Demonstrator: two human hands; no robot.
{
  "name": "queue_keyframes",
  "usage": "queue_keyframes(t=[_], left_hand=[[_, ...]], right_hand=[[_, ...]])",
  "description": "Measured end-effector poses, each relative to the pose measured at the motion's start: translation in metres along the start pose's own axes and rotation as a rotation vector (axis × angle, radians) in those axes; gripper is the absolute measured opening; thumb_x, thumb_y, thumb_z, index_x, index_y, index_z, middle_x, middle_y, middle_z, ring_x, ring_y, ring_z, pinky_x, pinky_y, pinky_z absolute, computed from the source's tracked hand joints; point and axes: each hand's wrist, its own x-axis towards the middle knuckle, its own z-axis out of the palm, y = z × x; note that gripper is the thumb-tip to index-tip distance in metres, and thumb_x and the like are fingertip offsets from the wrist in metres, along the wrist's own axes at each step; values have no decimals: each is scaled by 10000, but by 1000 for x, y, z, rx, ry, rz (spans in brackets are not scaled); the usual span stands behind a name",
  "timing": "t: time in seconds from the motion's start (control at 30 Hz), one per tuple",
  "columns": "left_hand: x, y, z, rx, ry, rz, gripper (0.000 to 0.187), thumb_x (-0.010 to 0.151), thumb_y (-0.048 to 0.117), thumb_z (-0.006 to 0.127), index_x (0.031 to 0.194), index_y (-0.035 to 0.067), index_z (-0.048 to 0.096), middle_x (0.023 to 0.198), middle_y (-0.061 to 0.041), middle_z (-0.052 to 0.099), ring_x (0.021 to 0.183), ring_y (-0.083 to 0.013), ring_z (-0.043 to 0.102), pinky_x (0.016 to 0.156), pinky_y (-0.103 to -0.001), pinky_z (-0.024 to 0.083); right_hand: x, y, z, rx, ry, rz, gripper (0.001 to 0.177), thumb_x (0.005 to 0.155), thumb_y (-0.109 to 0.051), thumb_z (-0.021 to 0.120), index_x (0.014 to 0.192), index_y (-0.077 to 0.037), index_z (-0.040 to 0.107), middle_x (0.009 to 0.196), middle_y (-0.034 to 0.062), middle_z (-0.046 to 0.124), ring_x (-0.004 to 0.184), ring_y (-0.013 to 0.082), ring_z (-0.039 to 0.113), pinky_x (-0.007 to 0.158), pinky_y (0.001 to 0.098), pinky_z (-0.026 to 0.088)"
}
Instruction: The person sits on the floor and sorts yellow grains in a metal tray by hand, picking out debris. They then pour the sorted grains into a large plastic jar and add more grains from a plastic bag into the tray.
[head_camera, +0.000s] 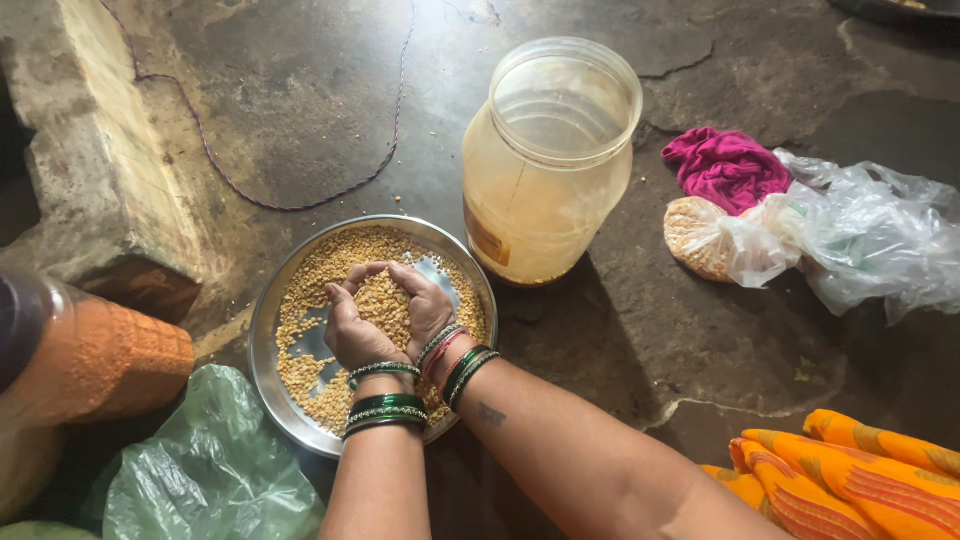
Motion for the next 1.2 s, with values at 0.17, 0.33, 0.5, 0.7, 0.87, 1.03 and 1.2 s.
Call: queue_keyframes(t=[0.17,0.33,0.5,0.7,0.87,1.03,1.2], left_hand=[[-3,15,9,-49,-33,22,514,1094,337,372,1080,-25,737,1099,-132,745,1025,-221,720,975,-358,587],[-6,51,44,-250,-92,-53,498,1080,341,360,1117,-35,684,1044,-170,748,953,-290,756,891,-411,657],[-11,101,91,-248,-233,57,513,1080,343,351,1073,-30,703,1011,-151,765,914,-261,783,852,-375,688],[-24,144,161,-268,-387,186,512,1066,333,415,1034,-64,736,952,-164,780,810,-268,792,758,-368,702],[-34,140,219,-424,-502,165,465,1042,286,473,1049,-92,743,939,-179,765,783,-264,779,715,-390,698],[-37,112,265,-429,-503,38,452,1032,293,515,1022,-103,733,915,-178,751,740,-262,762,677,-374,670],[-38,79,285,-370,-427,-54,435,985,311,544,1001,-77,737,887,-152,753,712,-253,758,643,-366,660]], right_hand=[[-7,-8,18,56,-91,-16,196,1028,-218,538,1051,-90,685,981,89,733,874,242,715,856,400,588],[-11,-37,54,47,-290,-76,279,1068,-245,483,1108,-29,655,1009,131,721,903,248,711,888,399,592],[-14,-81,107,92,-510,-193,283,1117,-215,454,1179,0,627,1088,152,704,982,264,706,937,411,589],[-24,-153,158,69,-581,-334,329,1106,-200,455,1220,56,627,1117,188,705,1001,281,717,941,405,599],[-31,-216,158,-54,-573,-519,314,1064,-157,480,1206,77,632,1101,200,711,985,289,722,907,410,610],[-32,-265,147,0,-452,-488,300,1059,-185,510,1145,74,636,1031,185,708,907,301,722,840,424,625],[-36,-288,127,15,-192,-430,306,1003,-179,529,1090,78,671,987,182,723,843,294,730,811,414,616]])
